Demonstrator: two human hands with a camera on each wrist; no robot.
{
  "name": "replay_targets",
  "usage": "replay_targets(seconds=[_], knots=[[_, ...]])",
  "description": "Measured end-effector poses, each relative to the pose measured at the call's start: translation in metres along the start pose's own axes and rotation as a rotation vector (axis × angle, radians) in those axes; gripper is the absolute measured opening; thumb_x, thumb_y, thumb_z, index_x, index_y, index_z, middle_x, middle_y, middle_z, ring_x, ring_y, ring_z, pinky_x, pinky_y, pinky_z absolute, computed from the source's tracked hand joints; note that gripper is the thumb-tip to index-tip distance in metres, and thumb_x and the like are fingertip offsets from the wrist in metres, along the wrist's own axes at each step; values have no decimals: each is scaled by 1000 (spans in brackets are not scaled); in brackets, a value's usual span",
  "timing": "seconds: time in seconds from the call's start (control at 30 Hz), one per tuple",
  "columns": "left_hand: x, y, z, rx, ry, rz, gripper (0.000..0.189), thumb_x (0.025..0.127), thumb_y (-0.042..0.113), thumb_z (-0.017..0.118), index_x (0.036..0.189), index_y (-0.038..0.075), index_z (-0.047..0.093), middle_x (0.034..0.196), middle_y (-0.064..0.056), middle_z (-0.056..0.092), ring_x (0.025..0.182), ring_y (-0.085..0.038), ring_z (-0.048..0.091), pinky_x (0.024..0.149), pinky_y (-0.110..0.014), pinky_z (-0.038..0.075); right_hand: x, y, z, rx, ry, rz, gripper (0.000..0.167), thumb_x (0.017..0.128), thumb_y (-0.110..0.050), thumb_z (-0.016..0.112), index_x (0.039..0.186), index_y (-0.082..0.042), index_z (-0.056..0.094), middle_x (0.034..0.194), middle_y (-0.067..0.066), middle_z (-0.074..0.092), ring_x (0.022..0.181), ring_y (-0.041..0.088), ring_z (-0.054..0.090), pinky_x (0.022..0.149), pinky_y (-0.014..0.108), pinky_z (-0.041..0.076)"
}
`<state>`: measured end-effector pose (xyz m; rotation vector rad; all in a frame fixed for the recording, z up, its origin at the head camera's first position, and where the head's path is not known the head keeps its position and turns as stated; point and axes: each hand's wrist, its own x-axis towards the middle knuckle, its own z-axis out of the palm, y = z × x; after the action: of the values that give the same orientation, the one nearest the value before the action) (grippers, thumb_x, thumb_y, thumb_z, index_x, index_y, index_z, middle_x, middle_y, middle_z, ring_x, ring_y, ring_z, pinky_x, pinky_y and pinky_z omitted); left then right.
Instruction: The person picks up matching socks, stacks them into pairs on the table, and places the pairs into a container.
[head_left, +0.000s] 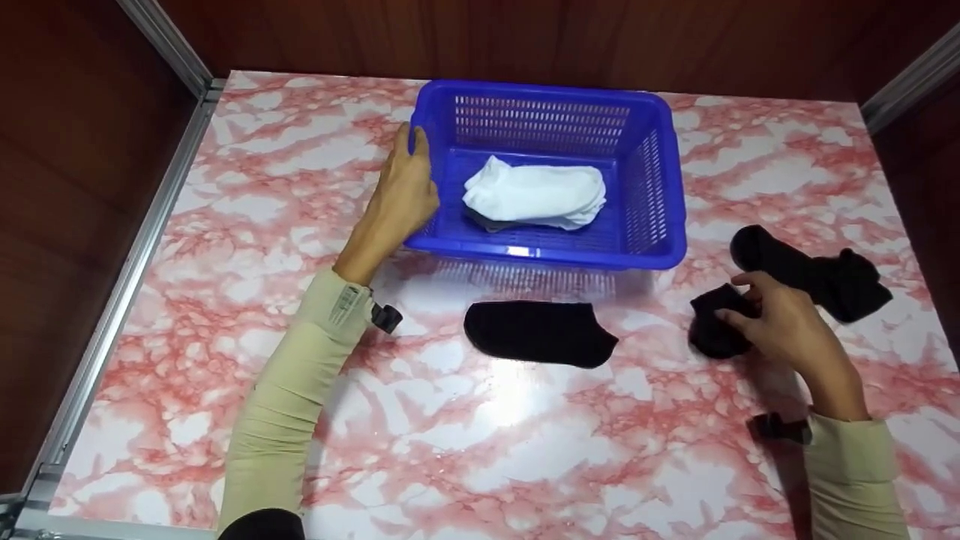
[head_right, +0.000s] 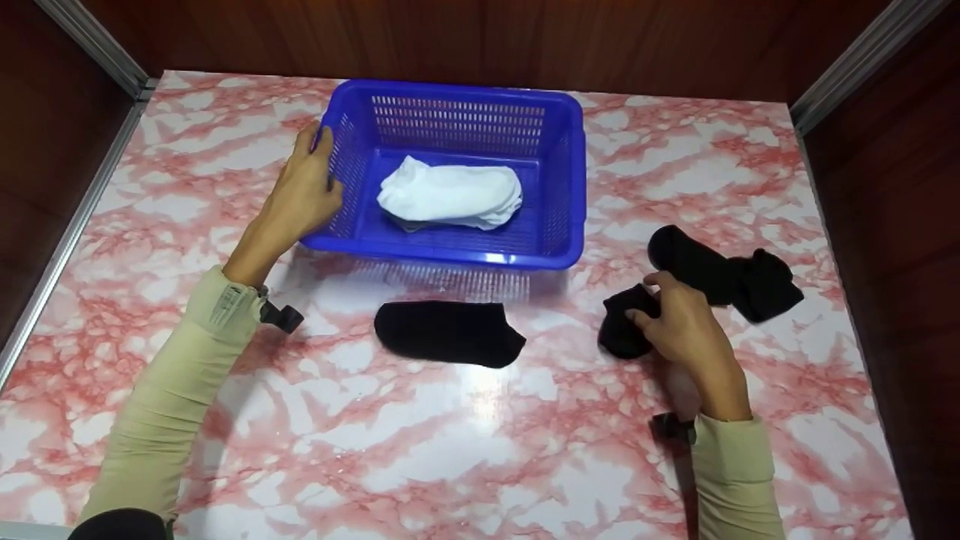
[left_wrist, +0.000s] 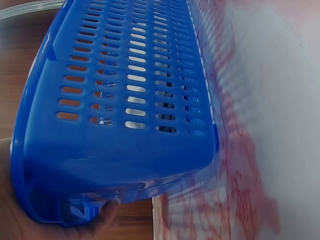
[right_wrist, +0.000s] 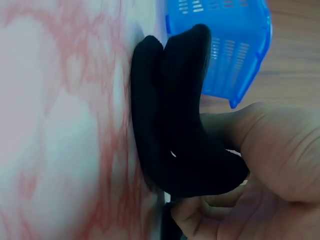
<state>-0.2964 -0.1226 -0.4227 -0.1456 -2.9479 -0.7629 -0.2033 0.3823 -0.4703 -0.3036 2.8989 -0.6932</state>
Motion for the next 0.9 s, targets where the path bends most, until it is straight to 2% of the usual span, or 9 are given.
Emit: replay_targets(seconds=[0.1,0.23,0.53,0.8,0.9], knots=[[0,0,1,5,-3,4,72,94,-3,51,160,-13,24,168,-34,21,148,-47,44,125,-47,40,0,-2,1,8,-8,6,52,98,-18,73,139,7,54,107,34,68,91,44,66,76,52,51],[0,1,1,8,-2,8,72,94,-3,51,160,-14,23,168,-34,21,148,-48,45,124,-47,40,-1,-4,1,16,18,-16,44,97,-14,74,133,5,59,95,22,67,78,27,59,69,32,44],[-2,0,1,12,31,38,70,93,-5,50,158,-16,26,165,-36,24,144,-50,48,122,-49,43,-5,-16,-5,57,46,-45,40,97,-16,74,132,-1,62,101,21,69,81,23,60,68,26,43],[-1,-1,1,2,25,35,70,93,-5,50,158,-16,25,166,-37,23,143,-50,49,121,-49,44,-13,-38,-7,122,115,-134,38,93,-11,78,129,-5,66,92,10,67,74,-4,55,68,11,40],[-1,0,1,6,24,35,70,94,-4,49,158,-15,25,166,-37,23,142,-50,49,121,-49,44,-16,-46,-8,161,127,-149,39,93,-10,78,130,-6,67,93,9,67,80,-13,56,72,2,40]])
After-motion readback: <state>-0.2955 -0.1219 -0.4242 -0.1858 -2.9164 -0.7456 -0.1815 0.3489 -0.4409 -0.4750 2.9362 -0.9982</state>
